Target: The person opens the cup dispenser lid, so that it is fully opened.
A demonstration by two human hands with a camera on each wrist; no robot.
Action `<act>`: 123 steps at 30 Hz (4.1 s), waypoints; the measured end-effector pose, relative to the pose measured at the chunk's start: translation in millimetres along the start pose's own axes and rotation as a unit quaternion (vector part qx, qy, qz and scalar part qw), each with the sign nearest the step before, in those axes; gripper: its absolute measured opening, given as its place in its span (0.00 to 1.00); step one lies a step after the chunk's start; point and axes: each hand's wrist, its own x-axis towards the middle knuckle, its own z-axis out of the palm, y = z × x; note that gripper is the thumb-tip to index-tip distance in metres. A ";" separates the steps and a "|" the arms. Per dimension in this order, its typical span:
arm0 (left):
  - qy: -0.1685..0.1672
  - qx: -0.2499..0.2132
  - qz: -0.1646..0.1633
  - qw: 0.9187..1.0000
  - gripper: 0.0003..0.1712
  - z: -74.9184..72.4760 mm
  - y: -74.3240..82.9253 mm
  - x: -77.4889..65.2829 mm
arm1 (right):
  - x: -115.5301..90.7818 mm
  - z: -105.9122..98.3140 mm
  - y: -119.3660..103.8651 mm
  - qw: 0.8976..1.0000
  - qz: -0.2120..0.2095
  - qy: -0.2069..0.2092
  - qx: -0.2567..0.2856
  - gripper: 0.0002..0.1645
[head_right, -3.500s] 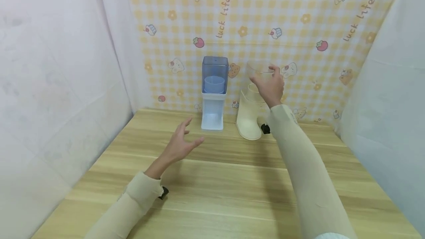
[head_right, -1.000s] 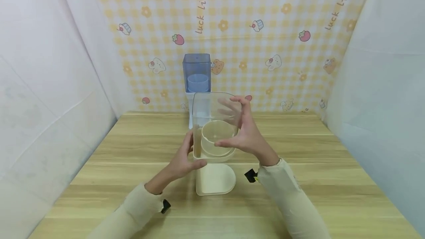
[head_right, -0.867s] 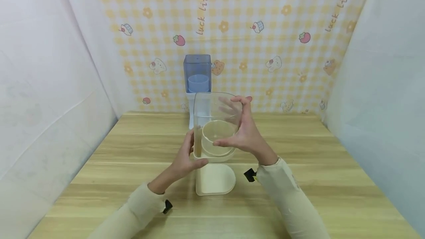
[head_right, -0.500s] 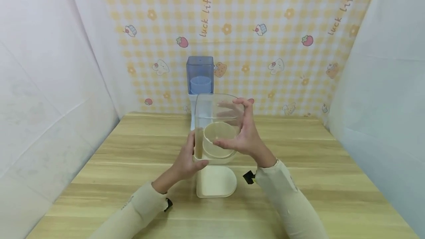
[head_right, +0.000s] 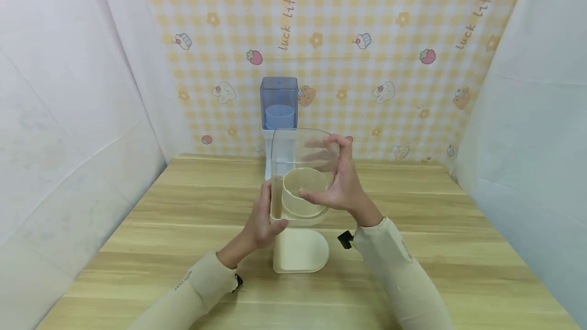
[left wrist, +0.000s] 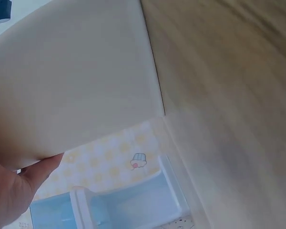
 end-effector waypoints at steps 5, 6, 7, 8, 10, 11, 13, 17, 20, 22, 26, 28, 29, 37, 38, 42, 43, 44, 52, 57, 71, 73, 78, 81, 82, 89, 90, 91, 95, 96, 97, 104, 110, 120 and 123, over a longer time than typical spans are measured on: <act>0.001 -0.007 0.021 1.000 0.56 0.6 -0.4 -0.5 | 2.1 1.0 -5.2 0.999 0.031 0.021 -0.012 0.61; 0.002 -0.010 0.024 1.000 0.56 0.0 -0.2 -1.1 | 2.7 2.2 -6.5 0.999 0.041 0.026 -0.007 0.61; 0.005 -0.009 0.024 1.000 0.56 -0.8 -0.1 -2.2 | 3.3 3.8 -7.5 0.998 0.051 0.029 0.001 0.60; 0.009 -0.008 0.025 1.000 0.56 -1.7 -0.1 -3.6 | 3.6 5.5 -8.6 0.998 0.060 0.031 0.009 0.60; 0.015 -0.011 0.024 1.000 0.56 -3.2 -0.4 -7.0 | 3.5 8.6 -9.7 0.997 0.072 0.034 0.021 0.58; 0.015 -0.015 0.024 0.999 0.56 -3.5 -0.7 -8.7 | 2.9 9.9 -9.9 0.997 0.071 0.035 0.025 0.57; 0.016 -0.012 0.024 1.000 0.56 -3.1 -1.1 -11.5 | 1.4 11.1 -9.7 0.997 0.062 0.037 0.026 0.56; 0.014 0.003 0.027 1.000 0.56 -1.6 0.4 -12.3 | -0.6 10.9 -7.0 0.998 0.014 0.037 0.047 0.55; 0.017 0.013 0.031 0.999 0.57 -3.0 1.8 -11.3 | -0.6 11.0 -5.2 0.997 -0.016 0.026 0.064 0.56; 0.015 0.010 0.033 0.999 0.56 -3.6 1.3 -9.9 | -1.0 10.3 -4.4 0.998 -0.024 0.024 0.058 0.57; 0.009 0.006 0.032 0.999 0.56 -1.7 -1.9 -7.9 | -1.8 7.3 -3.1 0.998 -0.022 0.032 0.040 0.58; 0.007 0.000 0.028 1.000 0.56 -0.3 -2.8 -7.6 | -2.8 5.9 -3.2 0.999 -0.014 0.038 0.031 0.59; 0.006 -0.004 0.027 1.000 0.56 0.3 -3.3 -7.8 | -3.3 5.4 -3.5 0.999 -0.008 0.042 0.028 0.59; 0.000 -0.008 0.032 0.999 0.56 2.9 -4.5 -6.1 | -2.8 1.6 -9.3 0.997 0.047 0.065 0.011 0.54; 0.000 -0.005 0.034 0.999 0.56 3.0 -4.0 -5.3 | -2.3 1.2 -9.8 0.996 0.049 0.067 0.016 0.53; -0.001 0.005 0.035 0.999 0.56 2.9 -1.9 -3.0 | -1.4 0.6 -10.9 0.996 0.044 0.074 0.033 0.50; -0.001 0.007 0.035 0.999 0.57 2.4 -1.5 -2.7 | -0.8 0.8 -10.8 0.996 0.037 0.074 0.035 0.50; -0.001 0.008 0.034 0.999 0.57 2.1 -1.0 -2.4 | -0.4 0.9 -10.6 0.996 0.029 0.073 0.038 0.51; -0.007 0.002 0.033 0.999 0.57 1.5 -0.9 -2.3 | 0.6 0.5 -10.6 0.997 -0.040 0.066 0.008 0.54; -0.003 -0.003 0.038 0.999 0.56 2.8 -3.1 -3.0 | 1.5 0.6 -11.9 0.996 -0.022 0.079 -0.021 0.54; -0.009 0.004 0.033 0.999 0.58 3.1 -1.1 -4.0 | 5.1 2.3 -15.9 0.993 -0.042 0.107 0.012 0.53; -0.009 0.012 0.036 0.999 0.58 3.1 -0.3 -3.5 | 8.8 2.5 -21.1 0.991 -0.072 0.110 0.015 0.52; -0.012 0.035 0.040 0.999 0.58 2.9 2.0 -1.0 | 20.6 -2.8 -38.7 0.989 -0.076 0.129 0.021 0.53; -0.014 0.044 0.038 0.998 0.59 2.5 3.1 -1.1 | 25.4 -7.5 -47.3 0.986 -0.067 0.144 0.048 0.51; -0.015 0.044 0.036 0.998 0.60 2.4 3.6 -1.3 | 26.6 -8.8 -50.2 0.984 -0.070 0.148 0.067 0.50; -0.024 0.026 0.017 0.999 0.61 3.3 2.8 -2.6 | 31.6 -19.9 -78.4 0.964 -0.085 0.195 0.161 0.47; -0.023 0.024 0.016 0.999 0.62 3.0 2.6 -2.8 | 31.5 -21.7 -81.6 0.963 -0.088 0.197 0.159 0.47; -0.023 0.021 0.016 0.999 0.61 2.2 2.1 -3.1 | 31.1 -23.2 -84.4 0.963 -0.092 0.196 0.162 0.47; -0.019 0.019 0.018 0.999 0.62 -2.8 0.5 -2.7 | 27.1 -29.3 -93.7 0.958 -0.100 0.193 0.185 0.47; -0.019 0.019 0.018 0.999 0.62 -4.3 0.0 -2.3 | 25.5 -31.3 -95.5 0.957 -0.102 0.194 0.189 0.47; -0.019 0.018 0.018 0.999 0.62 -5.7 -0.6 -2.0 | 23.6 -33.3 -97.5 0.955 -0.102 0.196 0.197 0.46; -0.017 0.015 0.024 0.999 0.64 -9.7 -4.8 -4.0 | 6.6 -49.5 -107.6 0.944 -0.111 0.207 0.230 0.43; -0.021 0.029 0.018 0.999 0.63 -11.0 -4.0 -5.1 | -11.1 -67.4 -109.6 0.949 -0.085 0.231 0.196 0.43; -0.043 0.027 -0.037 0.998 0.60 -17.2 0.8 -2.9 | -49.5 -88.9 -103.3 0.965 -0.036 0.241 0.100 0.40; -0.041 0.023 -0.043 0.998 0.58 -17.8 0.4 -2.0 | -63.9 -93.0 -100.7 0.970 -0.021 0.234 0.066 0.41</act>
